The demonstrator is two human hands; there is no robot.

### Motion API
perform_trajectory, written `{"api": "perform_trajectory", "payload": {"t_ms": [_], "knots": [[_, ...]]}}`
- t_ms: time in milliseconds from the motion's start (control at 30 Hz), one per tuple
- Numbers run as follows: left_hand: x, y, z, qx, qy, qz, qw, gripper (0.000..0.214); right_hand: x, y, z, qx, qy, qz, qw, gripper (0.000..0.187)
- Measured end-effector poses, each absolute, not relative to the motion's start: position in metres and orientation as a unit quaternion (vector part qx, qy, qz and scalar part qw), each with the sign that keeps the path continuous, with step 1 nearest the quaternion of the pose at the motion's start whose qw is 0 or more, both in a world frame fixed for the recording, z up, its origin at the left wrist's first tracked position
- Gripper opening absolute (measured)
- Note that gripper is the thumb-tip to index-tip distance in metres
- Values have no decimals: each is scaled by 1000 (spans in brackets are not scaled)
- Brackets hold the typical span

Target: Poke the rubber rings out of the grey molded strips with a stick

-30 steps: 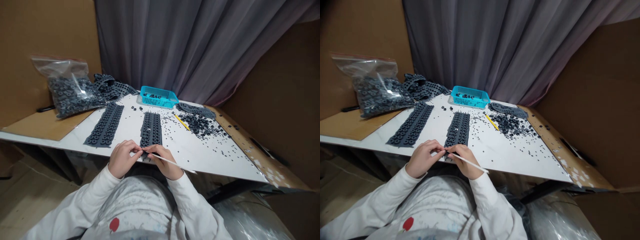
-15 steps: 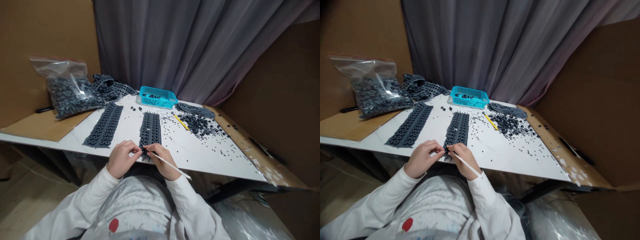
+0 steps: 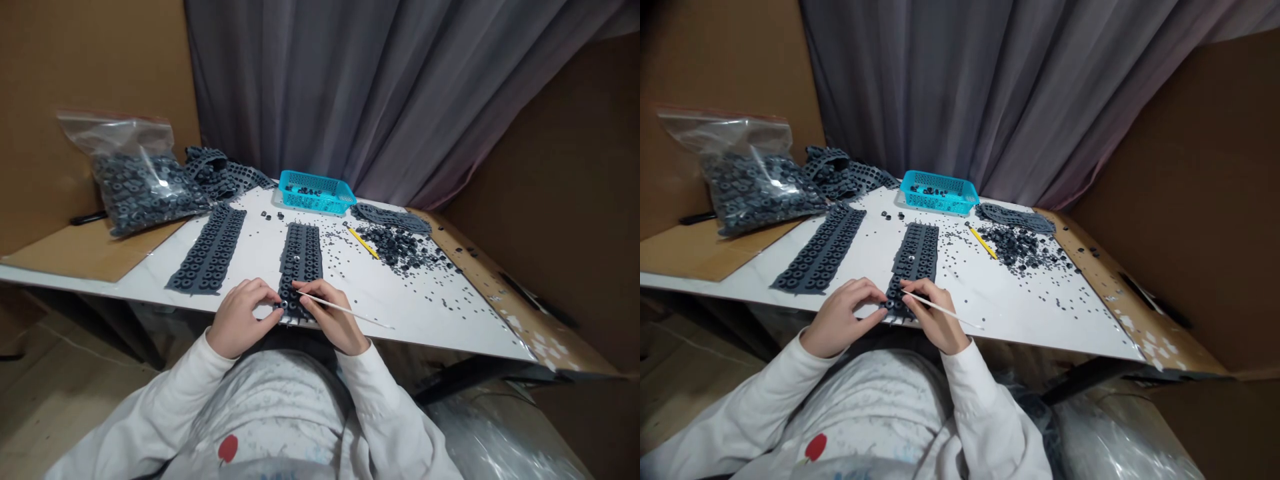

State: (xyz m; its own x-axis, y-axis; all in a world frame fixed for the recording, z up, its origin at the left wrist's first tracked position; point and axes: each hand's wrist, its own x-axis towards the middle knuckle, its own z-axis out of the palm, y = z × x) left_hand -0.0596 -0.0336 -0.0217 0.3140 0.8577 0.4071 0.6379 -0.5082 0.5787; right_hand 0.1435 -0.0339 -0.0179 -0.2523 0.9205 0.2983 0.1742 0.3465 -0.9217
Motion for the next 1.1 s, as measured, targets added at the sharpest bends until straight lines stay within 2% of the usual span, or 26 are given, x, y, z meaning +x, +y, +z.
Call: {"api": "perform_trajectory", "payload": {"t_ms": [567,1100], "knots": [[-59,-33,-23,792,481,343,154,3,142,-36,-7,-367,-739,392,406,10],[-55,-34,-24,789,493,339,139,6,144,-36,-7,-374,-732,409,397,14]]}}
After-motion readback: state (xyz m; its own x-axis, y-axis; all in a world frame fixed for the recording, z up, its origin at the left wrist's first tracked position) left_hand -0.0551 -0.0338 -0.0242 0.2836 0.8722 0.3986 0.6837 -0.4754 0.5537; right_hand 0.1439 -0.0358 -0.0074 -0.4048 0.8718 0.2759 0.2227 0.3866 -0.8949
